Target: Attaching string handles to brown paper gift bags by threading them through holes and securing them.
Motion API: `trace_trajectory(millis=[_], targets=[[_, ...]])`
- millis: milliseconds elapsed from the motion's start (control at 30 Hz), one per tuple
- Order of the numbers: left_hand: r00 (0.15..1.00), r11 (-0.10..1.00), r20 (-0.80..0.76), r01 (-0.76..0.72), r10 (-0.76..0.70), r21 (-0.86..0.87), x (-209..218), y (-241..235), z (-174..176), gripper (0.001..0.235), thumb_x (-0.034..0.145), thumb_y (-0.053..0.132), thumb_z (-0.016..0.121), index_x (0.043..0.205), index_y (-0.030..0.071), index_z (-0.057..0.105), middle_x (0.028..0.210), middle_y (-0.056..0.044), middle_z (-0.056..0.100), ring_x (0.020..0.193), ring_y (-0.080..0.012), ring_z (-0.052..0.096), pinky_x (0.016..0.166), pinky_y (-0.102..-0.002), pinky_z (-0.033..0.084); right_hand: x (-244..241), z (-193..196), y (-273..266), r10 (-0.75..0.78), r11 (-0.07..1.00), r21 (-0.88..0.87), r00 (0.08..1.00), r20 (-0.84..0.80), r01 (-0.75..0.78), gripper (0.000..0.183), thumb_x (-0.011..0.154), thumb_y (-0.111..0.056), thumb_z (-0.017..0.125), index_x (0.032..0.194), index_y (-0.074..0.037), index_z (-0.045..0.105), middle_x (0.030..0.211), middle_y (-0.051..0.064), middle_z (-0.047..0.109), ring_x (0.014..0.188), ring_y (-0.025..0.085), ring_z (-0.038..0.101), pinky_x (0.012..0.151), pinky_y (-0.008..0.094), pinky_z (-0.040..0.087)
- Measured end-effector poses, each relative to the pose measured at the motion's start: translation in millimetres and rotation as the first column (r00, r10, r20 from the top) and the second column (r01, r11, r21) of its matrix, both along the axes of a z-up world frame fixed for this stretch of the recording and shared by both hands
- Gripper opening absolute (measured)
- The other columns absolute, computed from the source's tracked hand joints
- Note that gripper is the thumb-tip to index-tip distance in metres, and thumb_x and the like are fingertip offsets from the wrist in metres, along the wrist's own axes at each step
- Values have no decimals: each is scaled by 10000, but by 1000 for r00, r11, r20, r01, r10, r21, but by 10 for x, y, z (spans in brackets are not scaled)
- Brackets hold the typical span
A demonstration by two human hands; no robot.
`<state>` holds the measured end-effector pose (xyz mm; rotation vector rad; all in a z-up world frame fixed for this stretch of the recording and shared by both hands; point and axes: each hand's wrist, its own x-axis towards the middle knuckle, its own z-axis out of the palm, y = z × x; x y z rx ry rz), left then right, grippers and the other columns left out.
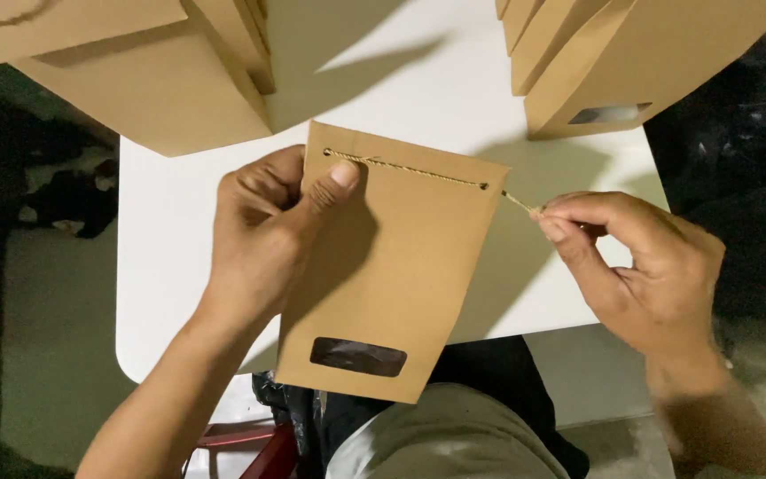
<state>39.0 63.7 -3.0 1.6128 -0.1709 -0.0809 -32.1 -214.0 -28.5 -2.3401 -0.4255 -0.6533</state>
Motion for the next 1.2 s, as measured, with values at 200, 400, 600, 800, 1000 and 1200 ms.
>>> trace_trajectory(millis=[200, 400, 600, 800, 1000, 1200], targets=[[973, 979, -232, -32, -15, -200, 9, -284, -467, 313, 929, 188, 747, 683, 128, 562, 674, 78, 500, 631, -59, 412, 535, -240, 348, 193, 22, 17, 138, 952, -295, 977, 162, -86, 127, 1015, -13, 803, 947, 18, 700, 909, 94, 769, 667, 157, 664, 641, 282, 517], [969, 927, -214, 33, -121, -374, 59, -421, -717, 243, 959, 176, 704, 751, 72, 633, 746, 67, 540, 696, -74, 455, 620, -243, 380, 424, -287, 76, 67, 860, -509, 984, 167, 28, 205, 996, -179, 862, 974, -76, 687, 907, 60, 747, 799, 193, 706, 705, 305, 588], [888, 903, -439, -72, -134, -423, 249, -420, -1034, 422, 930, 168, 722, 600, 134, 462, 708, 19, 578, 668, -102, 545, 631, -272, 456, 531, -635, 181, 39, 817, -570, 977, 209, 90, 334, 926, -279, 939, 886, -130, 643, 809, -17, 691, 704, 143, 638, 632, 283, 534], [809, 897, -578, -170, -109, -408, 407, -296, -945, 167, 911, 128, 734, 815, -9, 733, 852, -123, 756, 748, -224, 718, 668, -329, 591, 552, -587, 298, 82, 788, -612, 975, 209, 64, 163, 962, -200, 841, 1023, -128, 708, 1057, -14, 736, 828, 143, 687, 697, 287, 574], [847, 852, -527, -326, 71, -410, 561, -302, -988, 154, 835, 12, 770, 763, -58, 653, 609, -160, 656, 509, -227, 700, 500, -319, 586, 898, -535, 348, 118, 826, -562, 988, 95, -45, 58, 980, -120, 691, 1004, -139, 740, 979, 22, 705, 889, 213, 722, 660, 330, 594], [872, 858, -481, -315, 93, -406, 688, -172, -1152, 167, 861, 54, 762, 780, -44, 655, 656, -138, 688, 565, -248, 737, 525, -319, 608, 1498, -239, 363, 235, 841, -370, 883, -406, -394, 110, 944, -124, 686, 842, -126, 728, 810, 53, 733, 869, 288, 721, 735, 423, 571]])
